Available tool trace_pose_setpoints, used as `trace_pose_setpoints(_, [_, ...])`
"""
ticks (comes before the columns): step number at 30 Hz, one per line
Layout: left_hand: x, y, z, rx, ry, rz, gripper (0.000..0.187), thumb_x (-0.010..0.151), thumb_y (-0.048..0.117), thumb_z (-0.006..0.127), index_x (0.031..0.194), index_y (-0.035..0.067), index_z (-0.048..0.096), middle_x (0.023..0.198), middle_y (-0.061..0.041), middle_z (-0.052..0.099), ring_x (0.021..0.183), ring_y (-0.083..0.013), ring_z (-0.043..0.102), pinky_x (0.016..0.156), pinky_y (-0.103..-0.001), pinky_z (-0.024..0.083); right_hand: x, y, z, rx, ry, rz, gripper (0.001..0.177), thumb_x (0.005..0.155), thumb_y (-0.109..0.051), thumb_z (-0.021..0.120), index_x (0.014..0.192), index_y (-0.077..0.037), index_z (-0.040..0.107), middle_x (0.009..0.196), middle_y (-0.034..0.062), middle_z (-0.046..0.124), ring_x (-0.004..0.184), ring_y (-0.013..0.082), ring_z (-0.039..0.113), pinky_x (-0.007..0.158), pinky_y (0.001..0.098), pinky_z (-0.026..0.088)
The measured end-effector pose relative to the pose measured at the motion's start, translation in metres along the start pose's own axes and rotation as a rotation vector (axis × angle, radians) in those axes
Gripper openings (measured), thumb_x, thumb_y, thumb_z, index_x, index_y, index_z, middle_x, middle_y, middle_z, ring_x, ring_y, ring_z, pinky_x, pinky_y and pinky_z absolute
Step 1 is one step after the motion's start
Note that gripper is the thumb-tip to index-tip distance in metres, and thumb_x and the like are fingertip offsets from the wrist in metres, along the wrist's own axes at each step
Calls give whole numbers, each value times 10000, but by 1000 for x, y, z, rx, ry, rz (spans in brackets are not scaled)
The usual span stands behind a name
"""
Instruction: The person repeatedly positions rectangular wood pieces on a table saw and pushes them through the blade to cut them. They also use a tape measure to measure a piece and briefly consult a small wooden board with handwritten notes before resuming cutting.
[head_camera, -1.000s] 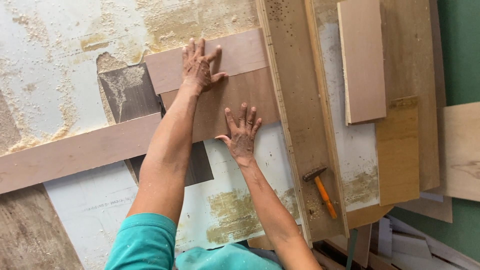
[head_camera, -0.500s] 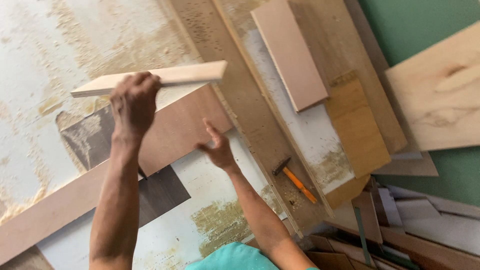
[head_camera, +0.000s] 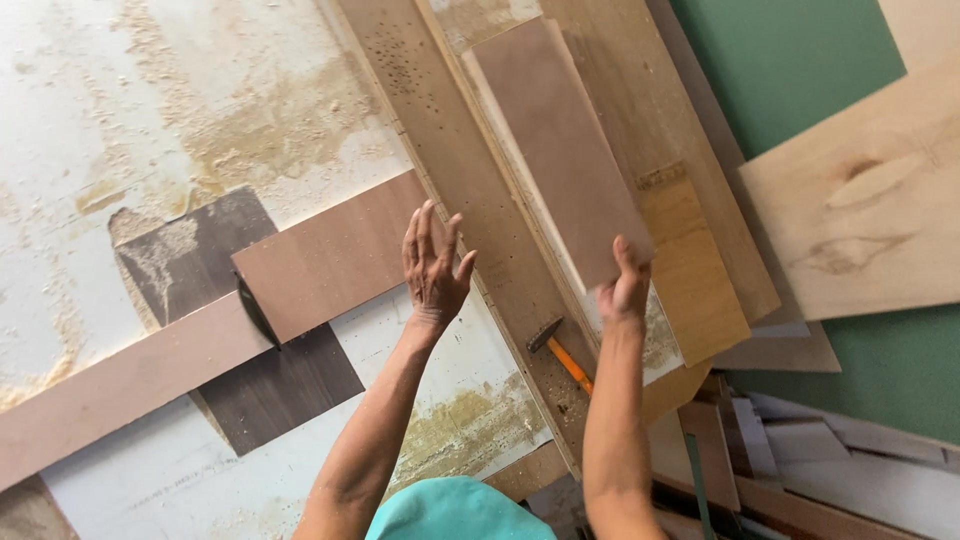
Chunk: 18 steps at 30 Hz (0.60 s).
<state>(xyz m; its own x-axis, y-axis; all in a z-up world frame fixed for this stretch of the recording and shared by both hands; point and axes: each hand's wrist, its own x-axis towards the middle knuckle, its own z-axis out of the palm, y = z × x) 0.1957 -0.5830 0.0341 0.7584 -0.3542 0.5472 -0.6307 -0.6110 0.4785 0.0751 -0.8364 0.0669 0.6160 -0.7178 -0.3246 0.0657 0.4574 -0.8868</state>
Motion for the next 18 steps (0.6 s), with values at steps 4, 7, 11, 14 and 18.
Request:
trace_pose_setpoints(4, [-46, -32, -8, 116, -196, -265, 658, 803, 308, 858, 1390, 149, 606, 1551, -197, 415, 1427, -415, 414, 1164, -536, 334, 64, 36, -32, -259, 215, -29, 640, 960, -456, 813, 1334, -26, 521, 1131, 271, 666, 1076, 426, 699, 884, 604, 589])
trace_pose_setpoints(7, [-61, -51, -18, 199, -262, -307, 597, 826, 310, 831, 1359, 133, 632, 1529, -187, 442, 1414, -400, 432, 1151, -529, 348, 37, 54, -28, -565, 357, -234, 600, 983, -368, 795, 1355, 18, 525, 1142, 316, 634, 1135, 453, 662, 963, 586, 535])
trace_pose_setpoints(11, [-91, -66, -29, 205, -232, -286, 435, 886, 275, 767, 1285, 153, 641, 1396, -131, 532, 1322, -352, 518, 1130, -486, 394, -43, 97, 31, -869, 10, -431, 350, 1031, -335, 681, 1239, -54, 660, 1032, 184, 694, 1007, 354, 716, 848, 481, 598])
trace_pose_setpoints(14, [-142, -53, -45, 181, -252, -216, 357, 879, 253, 779, 1208, 167, 672, 1213, -83, 579, 1131, -300, 609, 904, -431, 516, -79, 134, 93, -1003, -507, -455, 279, 987, -261, 704, 1233, -130, 701, 1137, 90, 722, 1130, 294, 686, 983, 455, 536])
trace_pose_setpoints(18, [-207, -4, -112, 147, -324, -163, 252, 955, 309, 657, 1179, 195, 672, 1185, -79, 590, 1031, -288, 631, 793, -408, 529, -79, 174, 191, -1057, -810, -523, 411, 949, -187, 728, 1328, -54, 640, 1401, 207, 585, 1362, 458, 492, 1139, 623, 380])
